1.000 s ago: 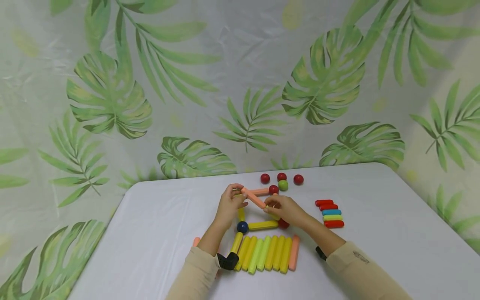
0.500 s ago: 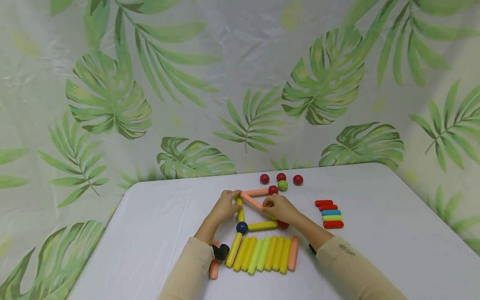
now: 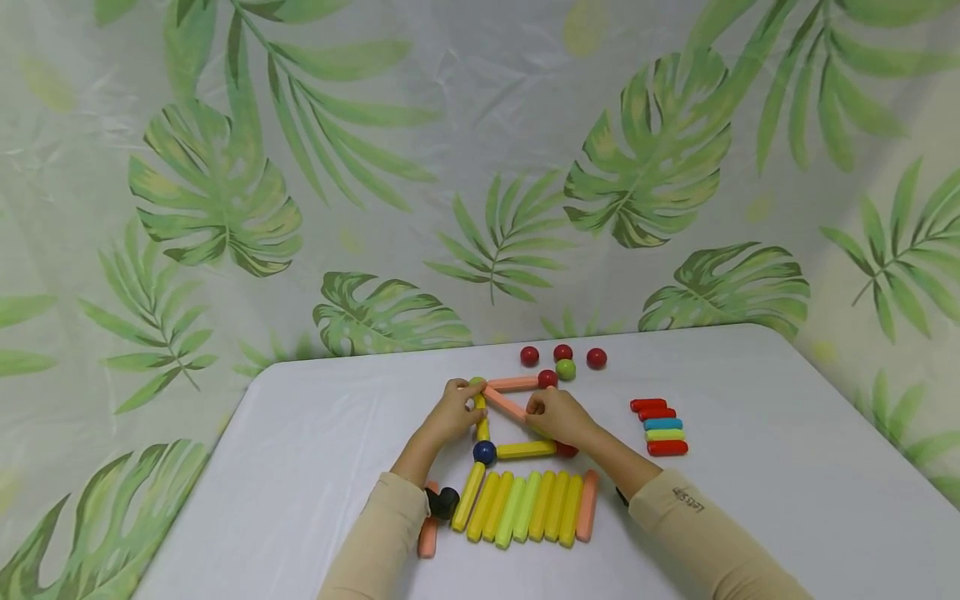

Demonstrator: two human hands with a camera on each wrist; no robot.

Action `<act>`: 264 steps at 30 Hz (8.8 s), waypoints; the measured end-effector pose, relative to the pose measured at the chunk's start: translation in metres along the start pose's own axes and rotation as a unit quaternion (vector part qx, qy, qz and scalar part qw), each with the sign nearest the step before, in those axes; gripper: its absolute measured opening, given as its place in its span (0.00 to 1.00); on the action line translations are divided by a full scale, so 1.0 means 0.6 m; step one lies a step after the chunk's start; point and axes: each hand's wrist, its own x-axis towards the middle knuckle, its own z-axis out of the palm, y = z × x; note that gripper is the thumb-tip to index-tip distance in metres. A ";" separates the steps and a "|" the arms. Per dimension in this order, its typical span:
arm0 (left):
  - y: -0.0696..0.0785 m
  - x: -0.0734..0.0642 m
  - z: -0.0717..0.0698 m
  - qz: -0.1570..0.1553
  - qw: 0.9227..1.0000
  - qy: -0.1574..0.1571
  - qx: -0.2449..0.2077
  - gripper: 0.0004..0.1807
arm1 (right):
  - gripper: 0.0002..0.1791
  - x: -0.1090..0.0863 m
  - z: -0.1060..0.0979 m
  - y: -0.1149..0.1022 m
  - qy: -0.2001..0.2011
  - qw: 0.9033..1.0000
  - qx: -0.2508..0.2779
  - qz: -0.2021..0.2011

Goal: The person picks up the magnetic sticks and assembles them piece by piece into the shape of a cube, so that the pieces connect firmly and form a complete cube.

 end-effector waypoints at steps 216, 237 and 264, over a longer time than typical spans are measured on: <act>0.079 -0.100 -0.051 0.157 0.964 0.091 -0.196 0.26 | 0.14 -0.060 -0.080 -0.041 -0.002 0.919 0.375 -0.126; 0.054 -0.081 -0.035 0.186 0.965 0.112 -0.150 0.18 | 0.23 0.046 -0.134 0.131 0.120 0.982 0.143 -0.028; 0.048 -0.084 -0.038 0.170 0.963 0.135 -0.158 0.14 | 0.30 -0.003 -0.134 0.086 0.096 0.982 0.160 -0.026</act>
